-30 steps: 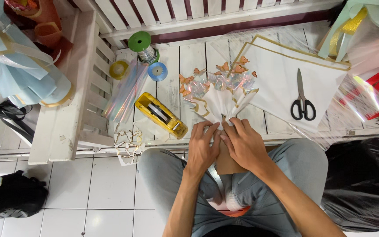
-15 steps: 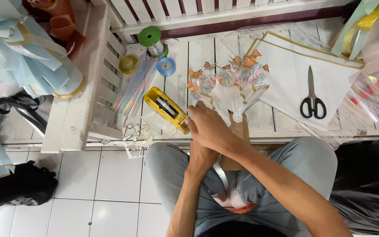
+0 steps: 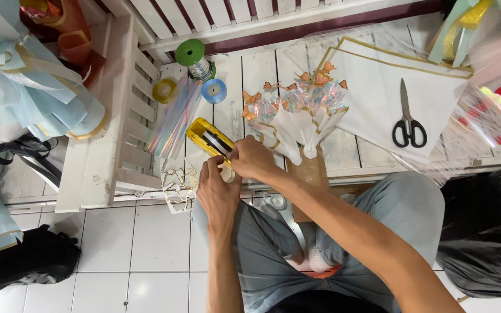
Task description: The person assembles a butterfly-themed decorative bouquet by hand, using shears to cut paper, wrapping the stems with white paper, and securing the arrangement with adhesive tape.
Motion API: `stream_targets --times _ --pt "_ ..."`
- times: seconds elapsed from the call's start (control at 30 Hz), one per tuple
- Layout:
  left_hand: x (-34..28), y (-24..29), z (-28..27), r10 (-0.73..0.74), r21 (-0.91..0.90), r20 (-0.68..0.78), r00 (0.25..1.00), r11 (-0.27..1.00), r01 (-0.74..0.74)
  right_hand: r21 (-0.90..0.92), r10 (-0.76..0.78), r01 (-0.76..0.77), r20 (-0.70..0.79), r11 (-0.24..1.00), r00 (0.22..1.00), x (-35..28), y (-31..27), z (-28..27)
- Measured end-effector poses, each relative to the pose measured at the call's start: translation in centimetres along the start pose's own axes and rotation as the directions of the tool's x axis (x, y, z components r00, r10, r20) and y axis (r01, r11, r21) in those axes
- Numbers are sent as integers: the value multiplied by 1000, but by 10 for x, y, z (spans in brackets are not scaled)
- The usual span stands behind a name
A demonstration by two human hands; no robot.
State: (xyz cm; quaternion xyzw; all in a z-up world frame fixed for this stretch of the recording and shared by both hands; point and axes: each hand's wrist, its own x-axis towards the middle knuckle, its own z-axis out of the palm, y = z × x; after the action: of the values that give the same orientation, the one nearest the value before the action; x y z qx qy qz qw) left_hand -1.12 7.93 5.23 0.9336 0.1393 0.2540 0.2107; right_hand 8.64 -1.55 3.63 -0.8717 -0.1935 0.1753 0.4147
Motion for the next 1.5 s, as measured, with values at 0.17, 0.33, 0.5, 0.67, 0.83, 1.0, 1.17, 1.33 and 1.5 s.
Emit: stream_targets --times 0.17,0.33,0.5,0.67,0.83,1.0,1.17,1.33,1.5 --pt "1 0 6 44 -39 -112 993 998 -49 -42 -96 91 -143 995 985 -41 -34 -28" --pt "2 16 -6 276 76 -162 947 961 -267 -152 -269 232 -308 961 912 -125 -30 -60" --pt "-3 -5 11 501 54 -88 861 865 -498 135 16 8 -175 991 984 -141 31 -51" --pt "-4 -18 25 546 19 -92 833 837 -547 265 99 -74 -84 961 991 -135 35 -67" --pt "1 -23 32 643 58 -144 752 764 -643 171 124 -109 -78 979 989 -123 34 -84" --pt "-1 -25 25 716 174 -91 693 696 -697 188 141 -133 -29 973 990 -111 36 -96" --pt "-8 -29 36 709 286 -12 705 678 -677 142 118 -121 30 982 993 -106 46 -101" --pt "-16 -13 47 627 382 -169 761 753 -535 94 159 -163 50 982 986 -106 41 -143" --pt "-19 26 64 680 355 -196 706 720 -596 -13 194 -193 9 981 981 -86 81 -163"
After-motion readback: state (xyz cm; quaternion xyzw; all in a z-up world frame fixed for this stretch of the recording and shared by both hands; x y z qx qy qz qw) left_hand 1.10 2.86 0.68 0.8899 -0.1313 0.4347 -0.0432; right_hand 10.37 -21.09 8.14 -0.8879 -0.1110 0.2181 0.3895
